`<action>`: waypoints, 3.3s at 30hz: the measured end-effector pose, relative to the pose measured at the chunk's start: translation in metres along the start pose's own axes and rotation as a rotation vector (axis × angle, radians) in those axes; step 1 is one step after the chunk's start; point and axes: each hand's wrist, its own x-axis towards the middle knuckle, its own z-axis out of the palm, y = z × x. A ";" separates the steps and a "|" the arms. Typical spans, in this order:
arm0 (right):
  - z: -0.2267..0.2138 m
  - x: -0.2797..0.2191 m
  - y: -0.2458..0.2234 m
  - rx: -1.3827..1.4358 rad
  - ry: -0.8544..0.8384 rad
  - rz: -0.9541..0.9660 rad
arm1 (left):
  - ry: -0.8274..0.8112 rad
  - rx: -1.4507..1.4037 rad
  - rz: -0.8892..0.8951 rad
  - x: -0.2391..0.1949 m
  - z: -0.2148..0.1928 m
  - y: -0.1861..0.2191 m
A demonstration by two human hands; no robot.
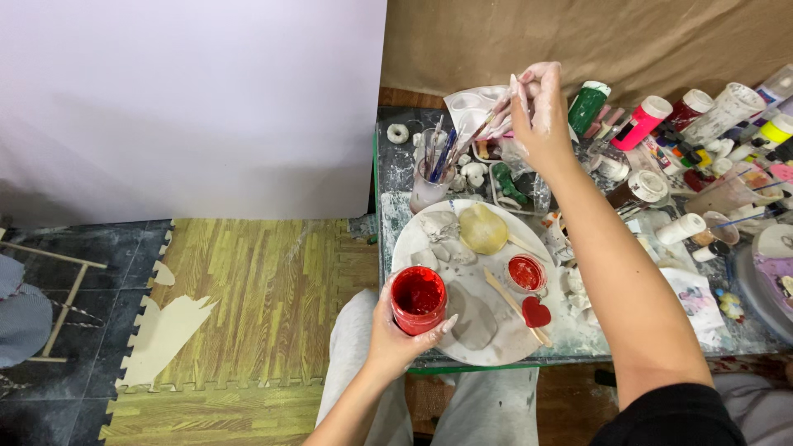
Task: The person sits at a low table and paints a small red heart-shaped clay object using a brush and red paint. They dip the brush into a red paint container and apply the paint to the heart, rotating it to cover the surface.
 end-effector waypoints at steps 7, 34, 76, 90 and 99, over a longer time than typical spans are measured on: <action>-0.022 -0.026 0.003 0.095 0.018 0.115 | -0.005 0.048 0.022 -0.005 0.004 0.001; 0.078 0.016 0.086 -0.513 -0.097 0.163 | 0.025 0.137 0.035 0.002 -0.001 0.008; 0.024 0.030 0.056 -0.007 -0.060 0.144 | 0.081 0.074 0.010 0.007 -0.013 -0.003; -0.093 -0.096 -0.053 0.187 0.331 0.170 | 0.076 0.119 -0.021 0.004 0.009 0.005; -0.135 -0.291 -0.057 -0.352 0.376 0.354 | 0.081 0.218 0.041 -0.001 0.033 -0.003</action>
